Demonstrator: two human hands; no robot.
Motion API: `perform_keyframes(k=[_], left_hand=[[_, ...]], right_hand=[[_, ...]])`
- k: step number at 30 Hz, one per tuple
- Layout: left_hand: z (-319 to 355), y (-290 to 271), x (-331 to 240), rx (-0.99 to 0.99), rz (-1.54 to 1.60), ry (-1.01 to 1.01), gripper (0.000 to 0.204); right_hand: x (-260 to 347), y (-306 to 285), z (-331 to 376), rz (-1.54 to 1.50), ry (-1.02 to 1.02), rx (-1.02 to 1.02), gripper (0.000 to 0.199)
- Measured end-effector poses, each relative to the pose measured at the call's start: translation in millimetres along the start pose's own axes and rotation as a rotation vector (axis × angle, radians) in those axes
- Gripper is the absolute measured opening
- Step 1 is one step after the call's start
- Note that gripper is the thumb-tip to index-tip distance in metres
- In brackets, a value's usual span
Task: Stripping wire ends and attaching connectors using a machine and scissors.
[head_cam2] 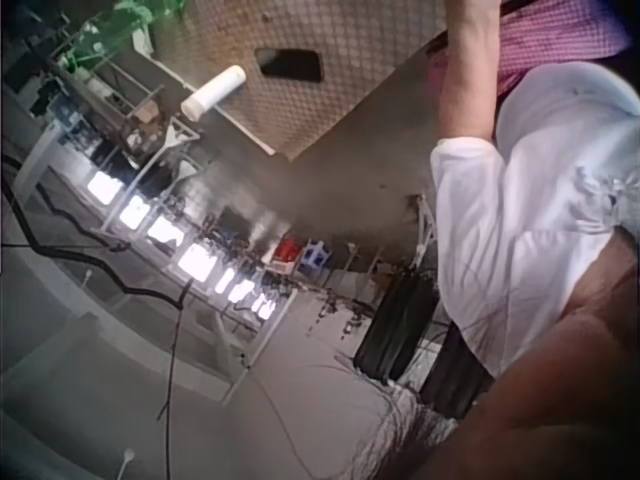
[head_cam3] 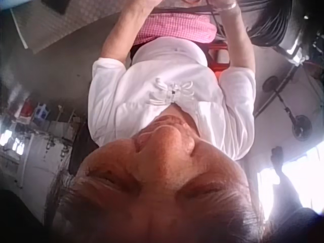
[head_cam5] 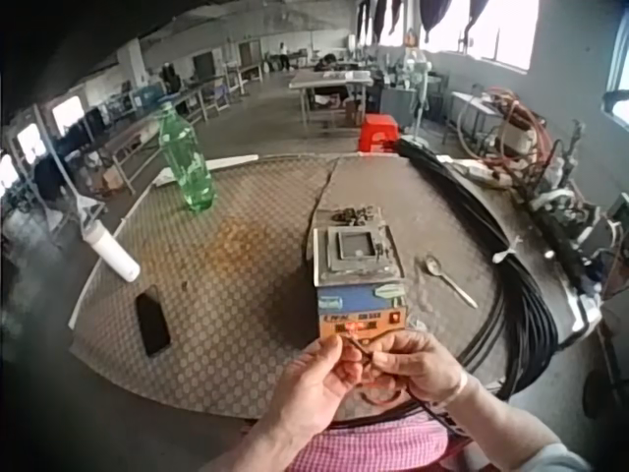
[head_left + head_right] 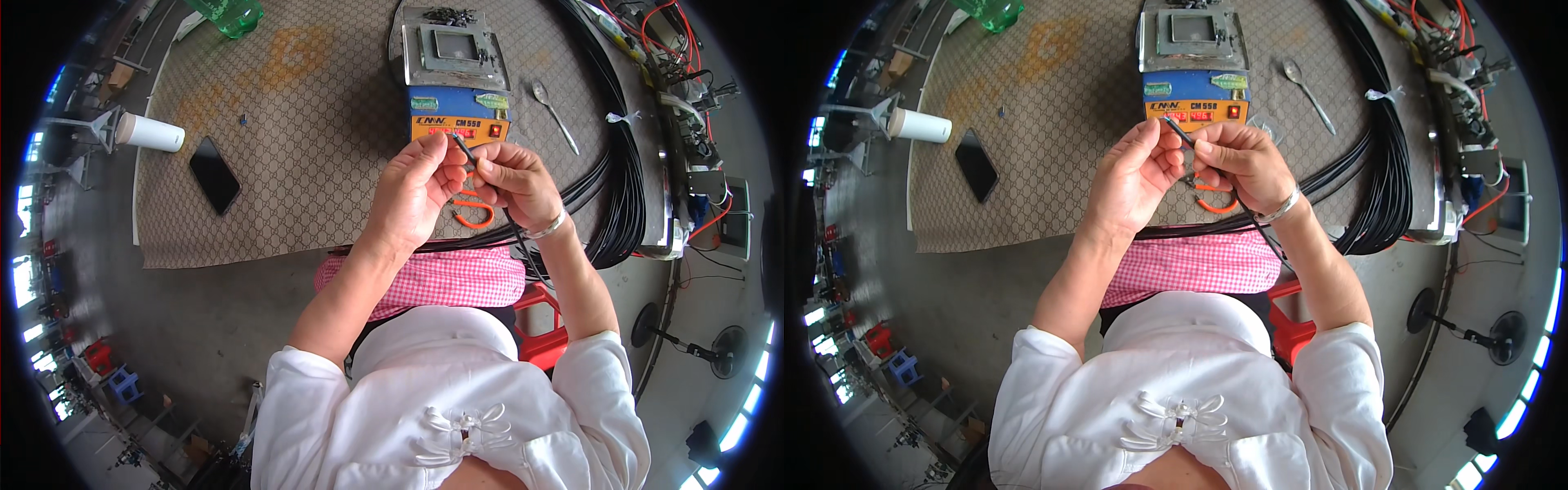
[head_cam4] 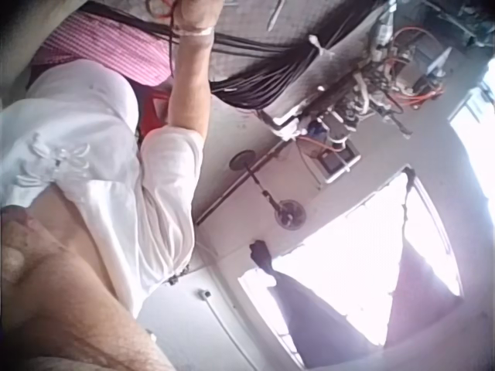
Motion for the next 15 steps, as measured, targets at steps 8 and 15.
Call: perform_keyframes(k=[8,15], left_hand=[[2,0,6,0.002,-0.015,-0.002,0.014],[5,6,12,0.005,-0.057,0.018,0.015]], right_hand=[[-4,-3,2,-0.059,-0.112,-0.018,0.010],[-12,-8,5,-0.087,-0.188,-0.018,0.011]])
Point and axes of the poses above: each hand's wrist, its own z-axis away from the middle knuckle, its own y-axis out of the palm, x = y × z, the point moved 6 cm from there along -z, towards the middle knuckle, and after that the axes turned 12 degrees about x, right-handed, at the moved point
